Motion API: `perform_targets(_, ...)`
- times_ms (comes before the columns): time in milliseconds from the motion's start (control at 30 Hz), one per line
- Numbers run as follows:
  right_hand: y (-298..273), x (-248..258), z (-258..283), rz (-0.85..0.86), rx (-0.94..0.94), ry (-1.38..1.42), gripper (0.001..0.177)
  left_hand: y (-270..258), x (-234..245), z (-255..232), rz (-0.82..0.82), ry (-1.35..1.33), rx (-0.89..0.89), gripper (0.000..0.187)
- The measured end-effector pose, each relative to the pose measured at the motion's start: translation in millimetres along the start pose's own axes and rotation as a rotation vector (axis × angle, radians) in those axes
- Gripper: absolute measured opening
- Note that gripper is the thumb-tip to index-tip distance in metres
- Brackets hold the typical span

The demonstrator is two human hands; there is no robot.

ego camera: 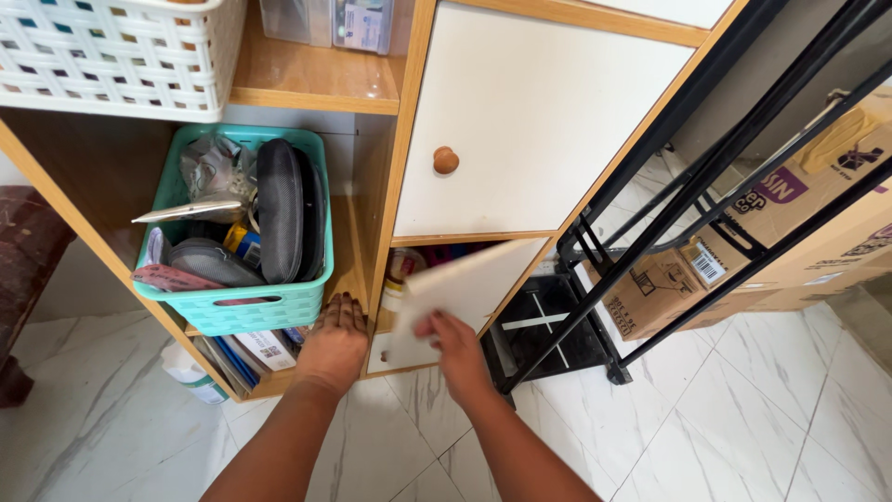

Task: The person opens and closes the doors of a wooden cabinet multiple times. They use their hands to pull the doors open and push them shut, revealing various items stored inside such as baskets and bottles.

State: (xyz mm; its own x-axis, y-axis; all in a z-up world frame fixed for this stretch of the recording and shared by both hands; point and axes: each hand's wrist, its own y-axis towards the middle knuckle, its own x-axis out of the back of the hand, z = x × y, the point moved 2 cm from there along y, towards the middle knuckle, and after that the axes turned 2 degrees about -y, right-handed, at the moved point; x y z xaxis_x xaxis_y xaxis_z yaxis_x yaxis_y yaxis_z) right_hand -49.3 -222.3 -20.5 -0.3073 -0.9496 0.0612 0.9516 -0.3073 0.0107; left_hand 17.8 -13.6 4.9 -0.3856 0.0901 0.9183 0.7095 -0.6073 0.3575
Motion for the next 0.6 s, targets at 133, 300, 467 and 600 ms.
perform_targets(133, -31, 81, -88, -0.207, 0.127, -0.035, 0.038, 1, 1, 1, 0.015, 0.003, 0.001, 0.050)
perform_targets(300, -44, 217, -138, -0.464, -0.086, 0.318, 0.039, 1, 5, 0, 0.029, -0.031, 0.020, 0.053)
perform_targets(467, -34, 259, -113, -0.408, -0.051, 0.478, 0.043, 1, 6, 0, 0.054, -0.009, 0.016, 0.051)
perform_targets(600, -40, 249, -107, -0.437, -0.067, 0.572, 0.044, 3, 2, -1, 0.053, 0.004, 0.019, 0.049)
